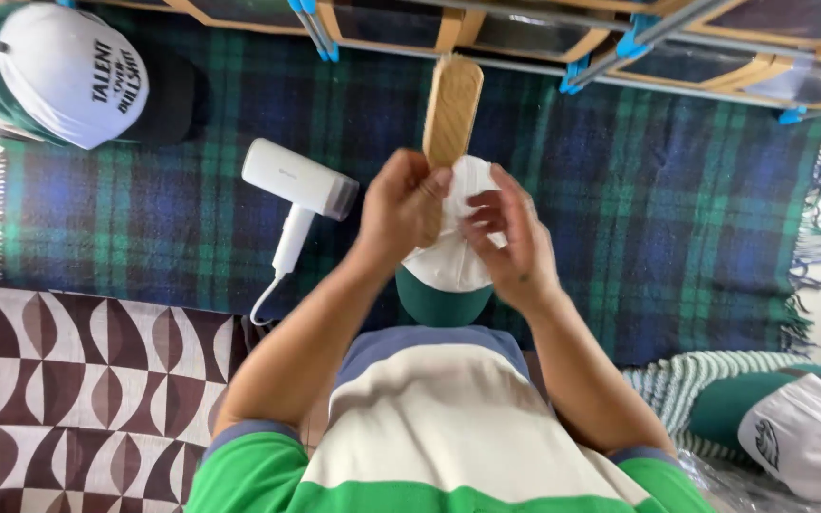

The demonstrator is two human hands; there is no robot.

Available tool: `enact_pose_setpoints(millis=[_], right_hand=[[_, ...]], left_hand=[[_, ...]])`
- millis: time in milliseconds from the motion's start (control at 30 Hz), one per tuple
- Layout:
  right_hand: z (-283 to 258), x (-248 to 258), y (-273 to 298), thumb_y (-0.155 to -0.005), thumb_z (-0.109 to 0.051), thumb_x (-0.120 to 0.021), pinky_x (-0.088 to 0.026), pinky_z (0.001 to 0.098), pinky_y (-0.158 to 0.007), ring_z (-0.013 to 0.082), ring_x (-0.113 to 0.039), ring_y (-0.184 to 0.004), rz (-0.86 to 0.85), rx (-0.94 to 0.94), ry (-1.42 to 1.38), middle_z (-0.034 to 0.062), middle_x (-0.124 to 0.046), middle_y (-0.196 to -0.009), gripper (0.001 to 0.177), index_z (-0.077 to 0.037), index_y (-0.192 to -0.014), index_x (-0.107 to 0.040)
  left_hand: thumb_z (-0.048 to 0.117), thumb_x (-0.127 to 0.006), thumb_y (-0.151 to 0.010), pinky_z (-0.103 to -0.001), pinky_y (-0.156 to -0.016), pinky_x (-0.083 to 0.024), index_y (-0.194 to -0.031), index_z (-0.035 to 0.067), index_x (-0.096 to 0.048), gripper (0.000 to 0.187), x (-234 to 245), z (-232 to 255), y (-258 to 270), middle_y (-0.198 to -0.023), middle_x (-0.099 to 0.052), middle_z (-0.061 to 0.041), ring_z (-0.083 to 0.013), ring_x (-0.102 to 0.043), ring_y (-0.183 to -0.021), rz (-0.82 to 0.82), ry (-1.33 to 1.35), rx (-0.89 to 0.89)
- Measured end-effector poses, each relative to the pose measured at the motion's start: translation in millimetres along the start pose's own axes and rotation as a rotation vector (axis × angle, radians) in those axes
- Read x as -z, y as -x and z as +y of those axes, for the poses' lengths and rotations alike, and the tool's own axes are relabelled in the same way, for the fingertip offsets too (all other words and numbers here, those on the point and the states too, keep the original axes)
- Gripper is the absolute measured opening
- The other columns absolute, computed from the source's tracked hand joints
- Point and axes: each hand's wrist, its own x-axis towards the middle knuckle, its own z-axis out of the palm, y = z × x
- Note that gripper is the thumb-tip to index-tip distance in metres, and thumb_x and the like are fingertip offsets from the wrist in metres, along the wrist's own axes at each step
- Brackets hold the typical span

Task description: Brushing a baseball cap with a wooden brush to clean the exterior and interior surfaces.

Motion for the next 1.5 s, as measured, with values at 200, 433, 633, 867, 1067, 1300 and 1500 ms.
enact_pose_setpoints(millis=[200,433,633,867,1067,1300,1500], right_hand=[[4,2,13,-0.095,-0.002,-0.073,-0.058,0.0500,-0.079,0.0478,-0.067,-0.102,-0.007,0.131,0.261,0.0268,-0.065,-0.115,0.062,-0.001,-0.152,-0.049],[-11,44,7,-0.096,-0.024,-0.074,-0.053,0.0334,-0.049,0.0234,-0.065,-0.057,-0.251,0.239,0.638,0.0013,-0.067,-0.076,0.032,-0.015,-0.127,-0.076],[103,65,-38,-0.113,-0.060,-0.043,-0.055,0.0431,-0.087,0.0288,-0.069,-0.109,-0.229,-0.328,0.608,-0.0032,-0.073,-0.123,0.045,-0.029,-0.129,-0.071],[86,71,8,-0.112,-0.052,-0.046,-0.047,0.0353,-0.043,0.0214,-0.060,-0.049,-0.050,-0.764,0.233,0.0068,-0.058,-0.057,0.045,-0.014,-0.103,-0.069],[98,70,95,-0.111,-0.048,-0.048,-0.052,0.0450,-0.065,0.0271,-0.065,-0.069,0.075,-0.783,0.295,0.0112,-0.063,-0.066,0.044,-0.011,-0.122,-0.070],[110,1,161,-0.115,-0.039,-0.027,-0.058,0.0425,-0.065,0.0273,-0.068,-0.065,0.306,-0.584,0.289,0.0062,-0.061,-0.065,0.039,-0.017,-0.115,-0.060],[89,36,198,-0.116,-0.037,-0.036,-0.055,0.0393,-0.063,0.0259,-0.067,-0.062,0.292,-0.451,0.362,0.0055,-0.061,-0.065,0.033,-0.014,-0.109,-0.058]], left_hand=[[0.021,-0.072,-0.099,-0.035,-0.083,-0.056,-0.110,0.013,-0.074,0.015,-43,24,87,-0.115,-0.065,-0.005,-0.0198,-0.062,-0.089,0.158,-0.416,-0.220],[0.041,-0.060,-0.104,-0.057,-0.111,-0.043,-0.155,0.008,-0.036,0.065,45,-66,124,-0.148,-0.040,-0.025,-0.0408,-0.049,-0.135,0.297,-0.519,0.229],[0.038,-0.053,-0.110,-0.035,-0.083,-0.056,-0.129,0.015,-0.065,0.032,99,-185,119,-0.096,-0.072,-0.008,-0.0162,-0.068,-0.093,0.081,-0.342,0.425],[0.031,-0.056,-0.109,-0.036,-0.076,-0.056,-0.110,0.011,-0.067,0.023,103,-190,121,-0.083,-0.068,-0.005,-0.0147,-0.064,-0.082,0.109,-0.199,0.389],[0.029,-0.057,-0.108,-0.035,-0.075,-0.058,-0.106,0.008,-0.065,0.022,91,-176,127,-0.080,-0.065,-0.003,-0.0143,-0.064,-0.079,0.141,-0.085,0.383],[0.028,-0.058,-0.108,-0.035,-0.073,-0.058,-0.104,0.007,-0.063,0.022,87,-183,131,-0.077,-0.058,-0.002,-0.0150,-0.063,-0.079,0.178,-0.029,0.355],[0.030,-0.061,-0.106,-0.038,-0.068,-0.061,-0.102,0.010,-0.066,0.022,90,-192,128,-0.076,-0.061,-0.003,-0.0166,-0.065,-0.075,0.191,0.018,0.391]])
